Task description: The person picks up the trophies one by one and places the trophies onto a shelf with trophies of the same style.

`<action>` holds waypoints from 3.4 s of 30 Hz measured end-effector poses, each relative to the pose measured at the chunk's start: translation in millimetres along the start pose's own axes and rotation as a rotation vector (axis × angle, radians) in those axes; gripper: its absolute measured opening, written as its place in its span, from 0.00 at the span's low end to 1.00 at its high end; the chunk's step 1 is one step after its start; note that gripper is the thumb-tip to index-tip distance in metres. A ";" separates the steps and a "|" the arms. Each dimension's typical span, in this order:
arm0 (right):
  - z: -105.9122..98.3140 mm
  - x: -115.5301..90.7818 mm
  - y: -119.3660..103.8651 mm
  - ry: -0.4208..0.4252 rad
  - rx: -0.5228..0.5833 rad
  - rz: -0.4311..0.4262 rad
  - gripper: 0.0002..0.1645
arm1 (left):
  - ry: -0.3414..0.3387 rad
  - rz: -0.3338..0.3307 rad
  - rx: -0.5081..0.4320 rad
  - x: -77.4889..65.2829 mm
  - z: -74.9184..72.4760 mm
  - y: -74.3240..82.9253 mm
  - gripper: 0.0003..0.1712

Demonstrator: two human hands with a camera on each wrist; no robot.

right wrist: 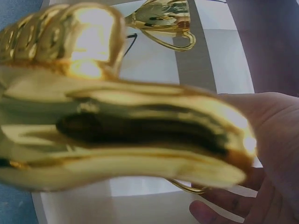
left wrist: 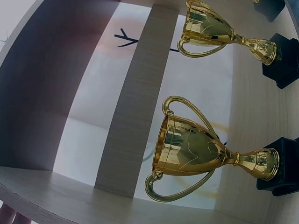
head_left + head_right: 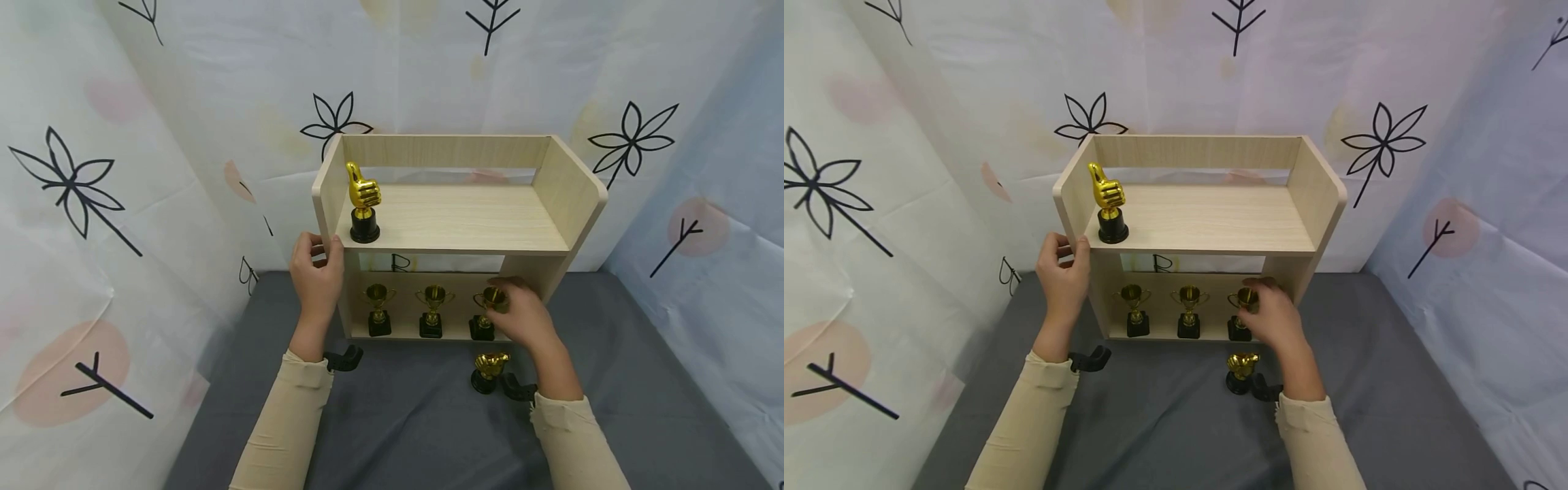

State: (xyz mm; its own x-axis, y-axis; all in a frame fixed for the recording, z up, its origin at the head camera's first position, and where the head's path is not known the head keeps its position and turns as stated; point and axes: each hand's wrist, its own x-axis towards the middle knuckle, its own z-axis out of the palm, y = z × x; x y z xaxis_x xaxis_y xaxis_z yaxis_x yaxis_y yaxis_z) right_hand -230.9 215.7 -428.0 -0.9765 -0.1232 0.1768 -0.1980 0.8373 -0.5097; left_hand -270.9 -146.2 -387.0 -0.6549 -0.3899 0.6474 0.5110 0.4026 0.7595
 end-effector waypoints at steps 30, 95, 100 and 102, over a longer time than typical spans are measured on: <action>-28.3 -29.0 -11.7 0.125 0.032 -0.081 0.32 | 0.010 0.010 -0.001 0.1 0.9 -1.3 0.15; -10.8 -88.4 -13.8 0.064 -0.018 0.013 0.23 | 0.056 0.029 0.023 -1.5 6.7 -4.5 0.17; -9.5 -88.7 -16.1 0.049 -0.038 0.041 0.24 | 0.062 0.032 0.026 -1.3 6.3 -5.7 0.17; -8.2 -88.3 -16.7 0.038 -0.046 0.055 0.24 | 0.060 0.034 0.027 -1.9 5.6 -6.2 0.16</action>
State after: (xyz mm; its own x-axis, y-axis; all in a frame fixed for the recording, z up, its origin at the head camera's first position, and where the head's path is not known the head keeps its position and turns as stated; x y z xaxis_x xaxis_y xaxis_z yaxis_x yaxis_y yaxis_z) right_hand -140.6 216.9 -428.1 -0.9816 -0.0571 0.1822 -0.1396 0.8659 -0.4804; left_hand -275.9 -143.3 -393.3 -0.6027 -0.4238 0.6762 0.5168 0.4383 0.7354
